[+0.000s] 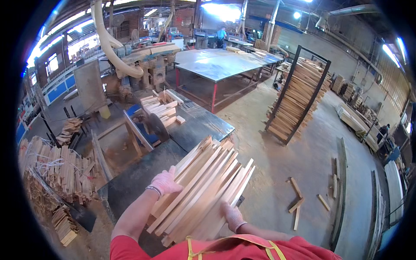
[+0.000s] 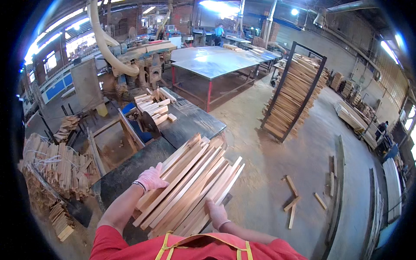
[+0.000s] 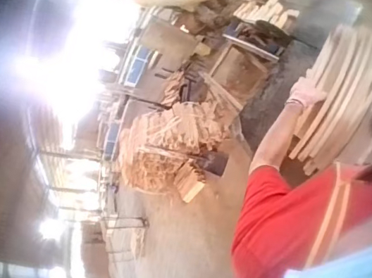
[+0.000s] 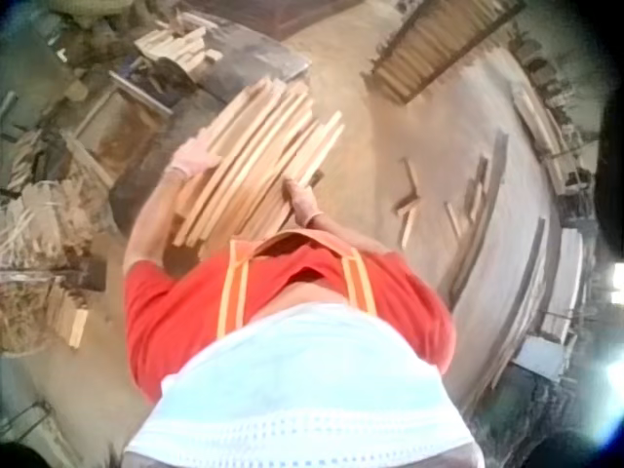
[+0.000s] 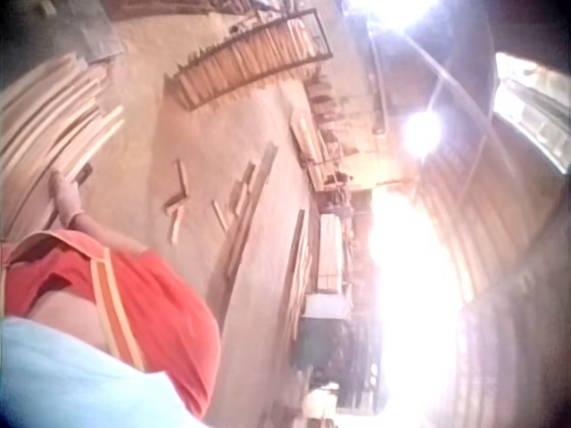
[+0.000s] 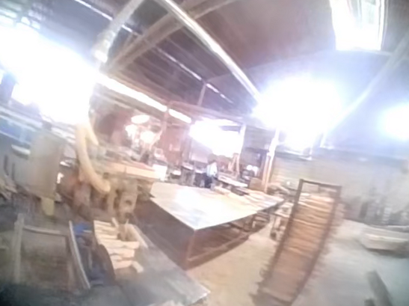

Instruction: The person gathers and stacks light-colored wooden planks on a metal workbench in a workshop. They repeatedly pick up planks from the floor and a pile, align them, and place them into a neat stack. The person also moves a stack of planks to a different location on the bench.

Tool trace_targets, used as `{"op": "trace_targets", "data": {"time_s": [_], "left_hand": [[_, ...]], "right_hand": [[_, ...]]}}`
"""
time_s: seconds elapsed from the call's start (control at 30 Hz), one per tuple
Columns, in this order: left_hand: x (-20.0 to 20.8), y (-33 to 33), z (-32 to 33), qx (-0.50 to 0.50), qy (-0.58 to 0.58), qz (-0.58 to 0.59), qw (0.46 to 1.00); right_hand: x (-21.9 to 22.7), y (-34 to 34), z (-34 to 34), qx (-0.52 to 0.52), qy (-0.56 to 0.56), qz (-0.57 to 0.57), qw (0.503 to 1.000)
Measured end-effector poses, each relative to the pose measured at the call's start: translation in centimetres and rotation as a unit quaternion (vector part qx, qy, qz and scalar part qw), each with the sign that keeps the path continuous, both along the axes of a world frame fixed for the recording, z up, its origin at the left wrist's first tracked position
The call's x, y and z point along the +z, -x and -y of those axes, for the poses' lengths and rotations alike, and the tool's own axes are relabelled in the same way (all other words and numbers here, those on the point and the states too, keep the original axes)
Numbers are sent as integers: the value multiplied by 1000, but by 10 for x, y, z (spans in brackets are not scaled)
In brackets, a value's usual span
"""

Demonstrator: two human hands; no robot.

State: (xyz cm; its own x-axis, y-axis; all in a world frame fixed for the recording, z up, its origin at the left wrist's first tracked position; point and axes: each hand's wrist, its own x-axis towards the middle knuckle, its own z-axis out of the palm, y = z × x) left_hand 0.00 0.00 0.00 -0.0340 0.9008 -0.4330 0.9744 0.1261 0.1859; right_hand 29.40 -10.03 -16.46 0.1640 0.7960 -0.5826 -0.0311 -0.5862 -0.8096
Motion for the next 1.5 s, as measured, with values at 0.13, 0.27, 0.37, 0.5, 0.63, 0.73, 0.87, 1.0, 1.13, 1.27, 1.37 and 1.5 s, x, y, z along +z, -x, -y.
{"op": "trace_targets", "data": {"time_s": [0.13, 0.27, 0.37, 0.5, 0.63, 0.73, 0.87, 1.0, 1.13, 1.27, 1.37, 1.5], "left_hand": [[-13, -1, 12, -9, 18, 24, 1000], [-23, 52, -9, -17, -33, 161, 986], [-18, 98, -28, -51, -133, 157, 977], [-23, 144, -60, -58, -275, 64, 958], [-20, 162, -87, -2, -210, -55, 976], [-72, 171, -81, 14, -118, -53, 992], [-107, 173, -72, -27, -187, -114, 975], [-104, 132, -57, -86, -230, -88, 965], [-127, 97, -41, -27, -86, -67, 994], [-128, 89, -49, 14, -34, -42, 998], [-104, 90, -51, 67, -64, 35, 995], [-105, 112, -63, 62, -201, -65, 976]], "right_hand": [[-10, -5, 26, -39, -10, 11, 999], [24, 8, 16, -46, -32, 0, 998], [-4, -3, 4, -26, -64, -43, 997], [-11, -1, 16, -15, -91, -64, 994], [14, 18, 13, -115, -74, -104, 985], [9, 5, 22, -109, -29, -107, 988], [4, 8, 18, -141, -37, -127, 981], [-7, 1, 23, -139, -49, -165, 975], [9, 14, 13, -158, -61, -177, 969], [3, 8, 12, -169, -59, -190, 965], [-6, 6, 15, -179, -61, -189, 963], [4, 15, 14, -195, -64, -214, 955]]}}
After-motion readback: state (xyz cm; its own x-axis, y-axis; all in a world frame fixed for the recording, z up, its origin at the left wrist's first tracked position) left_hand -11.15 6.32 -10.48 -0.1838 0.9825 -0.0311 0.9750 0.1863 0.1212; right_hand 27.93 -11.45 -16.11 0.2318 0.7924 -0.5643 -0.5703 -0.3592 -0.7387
